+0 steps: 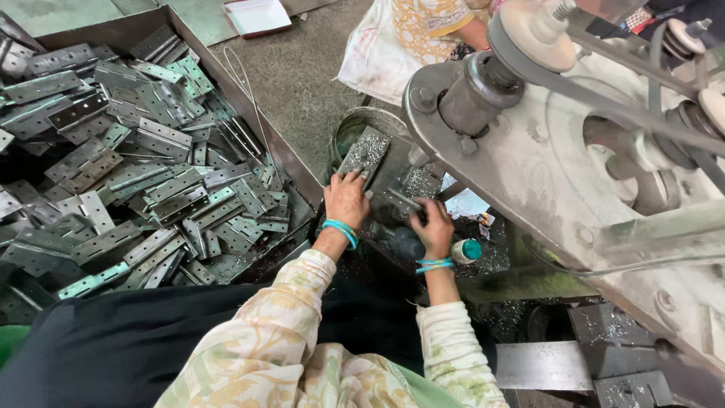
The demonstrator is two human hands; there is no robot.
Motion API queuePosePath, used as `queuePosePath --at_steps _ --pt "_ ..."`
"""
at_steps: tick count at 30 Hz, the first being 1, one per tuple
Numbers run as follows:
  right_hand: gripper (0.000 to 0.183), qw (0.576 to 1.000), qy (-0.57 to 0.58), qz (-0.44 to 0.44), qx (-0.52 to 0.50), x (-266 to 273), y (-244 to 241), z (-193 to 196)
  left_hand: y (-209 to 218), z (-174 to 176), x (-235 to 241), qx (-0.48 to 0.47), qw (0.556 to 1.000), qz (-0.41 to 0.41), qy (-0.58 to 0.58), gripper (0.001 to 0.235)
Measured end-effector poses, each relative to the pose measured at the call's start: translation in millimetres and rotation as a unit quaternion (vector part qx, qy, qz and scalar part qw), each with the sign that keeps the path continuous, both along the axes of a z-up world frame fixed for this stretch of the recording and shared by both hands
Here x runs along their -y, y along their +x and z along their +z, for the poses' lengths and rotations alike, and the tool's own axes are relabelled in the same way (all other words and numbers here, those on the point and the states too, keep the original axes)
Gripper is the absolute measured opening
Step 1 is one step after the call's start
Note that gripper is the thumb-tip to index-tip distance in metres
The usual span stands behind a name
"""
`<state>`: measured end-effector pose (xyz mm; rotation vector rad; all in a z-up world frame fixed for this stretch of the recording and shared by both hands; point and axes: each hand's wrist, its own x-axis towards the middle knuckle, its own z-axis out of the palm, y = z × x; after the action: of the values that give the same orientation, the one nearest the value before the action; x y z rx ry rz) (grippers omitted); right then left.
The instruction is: The person takes L-shaped metal brackets from a bin and places them one at a time under a mechanical drill to create holes.
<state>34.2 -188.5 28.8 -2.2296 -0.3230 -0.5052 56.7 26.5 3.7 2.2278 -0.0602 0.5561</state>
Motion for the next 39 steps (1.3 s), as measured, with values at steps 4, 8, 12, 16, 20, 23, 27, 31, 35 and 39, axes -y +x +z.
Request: queuePosePath --at_steps 4,8,12,16,20,23,27,31,35,39 --pt "0.043 0.956 -0.229 0.166 0.085 -15 14 1 -22 8 -2 -0.035 0.992 -0.005 0.119 0.034" --pt "0.034 0.980 0.027 0.131 -0.146 -12 3 26 -33 5 2 -0.028 0.967 -0.080 0.242 0.033" --pt "0.033 0.966 0.112 0.084 -0.220 -10 -44 60 -26 -3 10 -0.031 0.951 -0.091 0.293 0.031" --pt "0.037 0.979 0.022 0.088 -0.185 -25 -91 65 -12 -10 19 -0.009 0.941 -0.069 0.330 0.035" --pt "0.041 0.976 -0.078 0.068 -0.189 -28 -143 48 -4 -9 22 -0.034 0.944 -0.086 0.317 0.030" --pt "0.063 0.945 -0.162 0.031 -0.282 -38 -187 0 0 -8 23 -0.008 0.948 -0.079 0.310 0.030" --pt "0.079 0.911 -0.172 -0.045 -0.373 -59 -221 -65 -5 -14 17 0.013 0.950 -0.078 0.303 0.030" --pt "0.079 0.953 -0.168 0.011 -0.253 -43 -213 -57 -5 -15 16 0.034 0.946 -0.068 0.316 0.037" --pt "0.070 0.922 -0.202 -0.038 -0.330 -29 -202 -23 5 -16 23 -0.009 0.951 -0.087 0.296 0.029" --pt "0.077 0.879 -0.256 -0.064 -0.396 -53 -204 -39 26 -14 29 0.000 0.954 -0.080 0.290 0.029"
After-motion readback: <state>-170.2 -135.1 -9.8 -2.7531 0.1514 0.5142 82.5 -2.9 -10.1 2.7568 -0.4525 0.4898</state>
